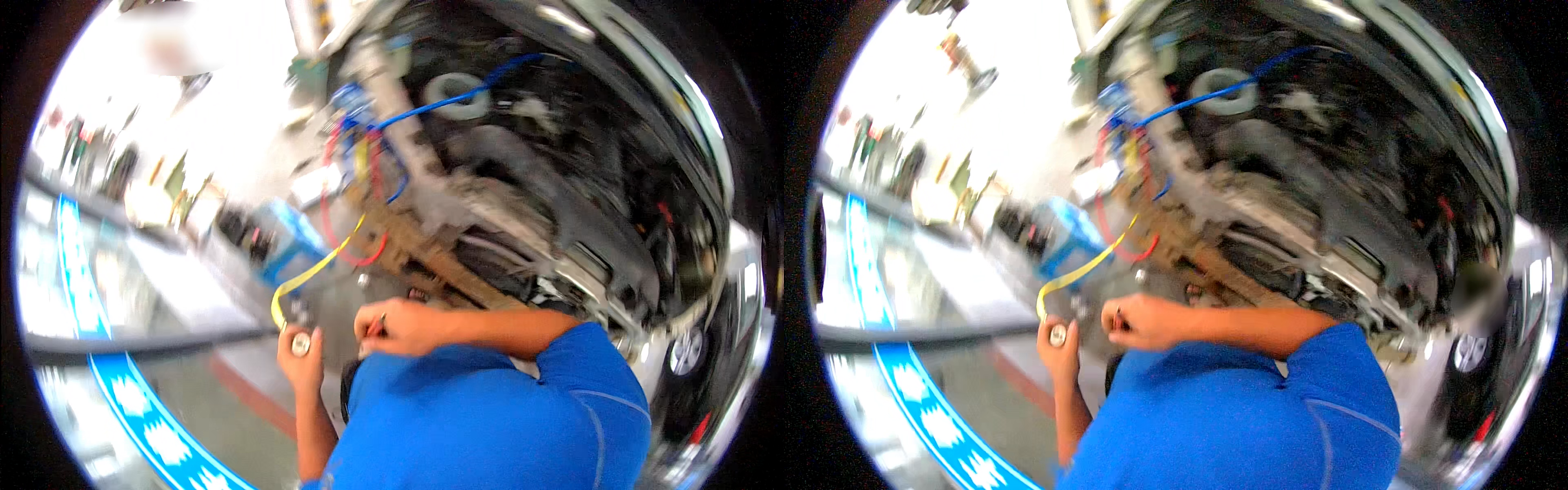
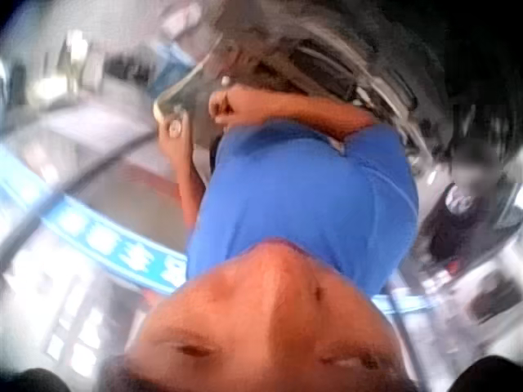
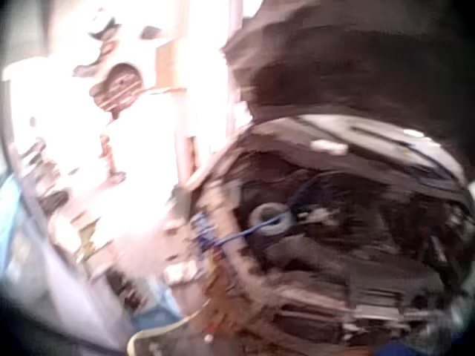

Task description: The person connects a blue and yellow hose to a car's engine component using a manifold gauge, checks a valve with a screwdriver, and attaches a refrigerant canister to the charging port.

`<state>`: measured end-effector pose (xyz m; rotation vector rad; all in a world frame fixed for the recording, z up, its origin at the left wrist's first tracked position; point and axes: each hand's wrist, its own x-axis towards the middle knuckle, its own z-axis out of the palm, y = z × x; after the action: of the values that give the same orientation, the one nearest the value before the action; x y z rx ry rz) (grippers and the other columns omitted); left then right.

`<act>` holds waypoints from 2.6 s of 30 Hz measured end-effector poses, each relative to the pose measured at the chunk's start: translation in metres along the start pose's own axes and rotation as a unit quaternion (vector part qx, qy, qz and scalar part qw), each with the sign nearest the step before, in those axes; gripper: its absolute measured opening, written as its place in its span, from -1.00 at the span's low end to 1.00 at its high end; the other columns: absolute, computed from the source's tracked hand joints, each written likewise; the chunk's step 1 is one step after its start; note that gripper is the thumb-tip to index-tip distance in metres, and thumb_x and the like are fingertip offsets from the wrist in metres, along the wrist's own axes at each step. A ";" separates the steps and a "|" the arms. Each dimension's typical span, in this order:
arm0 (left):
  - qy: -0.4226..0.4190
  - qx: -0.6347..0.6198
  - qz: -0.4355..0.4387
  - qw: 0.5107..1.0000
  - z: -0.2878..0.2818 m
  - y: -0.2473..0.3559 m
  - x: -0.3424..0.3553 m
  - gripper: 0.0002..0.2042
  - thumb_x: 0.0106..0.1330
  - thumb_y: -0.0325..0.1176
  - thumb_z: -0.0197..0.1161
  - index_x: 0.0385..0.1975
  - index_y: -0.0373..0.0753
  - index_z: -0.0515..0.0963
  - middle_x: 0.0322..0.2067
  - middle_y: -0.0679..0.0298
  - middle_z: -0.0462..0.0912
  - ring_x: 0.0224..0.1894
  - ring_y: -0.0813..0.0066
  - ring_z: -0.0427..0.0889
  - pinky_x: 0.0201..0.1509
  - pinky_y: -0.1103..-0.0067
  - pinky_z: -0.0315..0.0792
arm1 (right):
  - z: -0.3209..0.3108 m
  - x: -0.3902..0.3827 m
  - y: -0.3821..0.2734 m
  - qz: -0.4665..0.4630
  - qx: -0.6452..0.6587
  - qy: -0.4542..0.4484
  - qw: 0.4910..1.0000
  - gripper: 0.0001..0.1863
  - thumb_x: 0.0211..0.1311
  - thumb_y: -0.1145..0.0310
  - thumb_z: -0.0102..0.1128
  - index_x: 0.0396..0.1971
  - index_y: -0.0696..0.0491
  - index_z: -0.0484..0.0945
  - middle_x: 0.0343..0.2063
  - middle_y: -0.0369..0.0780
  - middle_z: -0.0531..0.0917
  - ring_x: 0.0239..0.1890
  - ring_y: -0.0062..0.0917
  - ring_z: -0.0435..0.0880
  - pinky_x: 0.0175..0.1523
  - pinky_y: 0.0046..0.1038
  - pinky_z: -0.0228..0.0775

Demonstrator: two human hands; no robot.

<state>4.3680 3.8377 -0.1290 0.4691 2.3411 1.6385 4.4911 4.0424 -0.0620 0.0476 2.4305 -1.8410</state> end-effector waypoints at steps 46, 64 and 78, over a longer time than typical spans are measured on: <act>-0.091 -0.076 -0.167 0.979 0.069 0.038 0.076 -0.63 0.01 -0.57 0.14 -0.10 -0.31 0.46 -0.52 0.31 0.47 -0.62 0.59 0.41 -0.59 0.64 0.30 | -0.463 -0.133 -0.025 0.073 -0.490 0.536 0.683 -0.74 0.26 0.29 0.18 -0.10 0.07 0.59 -0.19 -0.18 0.63 -0.23 -0.43 0.64 -0.06 -0.41 0.46; -0.221 -0.272 -0.042 0.936 -0.045 -0.051 0.122 -0.40 0.15 -0.60 0.00 0.29 -0.26 0.26 0.12 0.15 0.45 0.06 0.37 0.51 0.02 0.44 0.46 | 0.080 0.178 0.060 0.161 0.271 0.065 0.947 -0.57 0.27 0.43 0.22 0.10 0.13 0.35 -0.28 -0.32 0.56 -0.30 -0.69 0.55 -0.18 -0.59 0.46; 0.280 -0.195 -0.105 0.934 -0.086 -0.246 0.081 -0.67 0.34 -0.26 0.13 0.04 -0.23 0.42 0.03 0.16 0.38 -0.03 0.35 0.51 0.03 0.49 0.45 | 0.143 0.277 0.128 0.188 0.160 -0.279 0.928 -0.47 0.24 0.36 0.19 0.19 0.13 0.30 -0.24 -0.12 0.68 -0.21 -0.49 0.66 -0.12 -0.43 0.50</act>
<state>4.2318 3.7174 -0.3321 -0.3671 2.1989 2.2696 4.2332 3.9310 -0.2483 0.0085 1.6029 -1.7467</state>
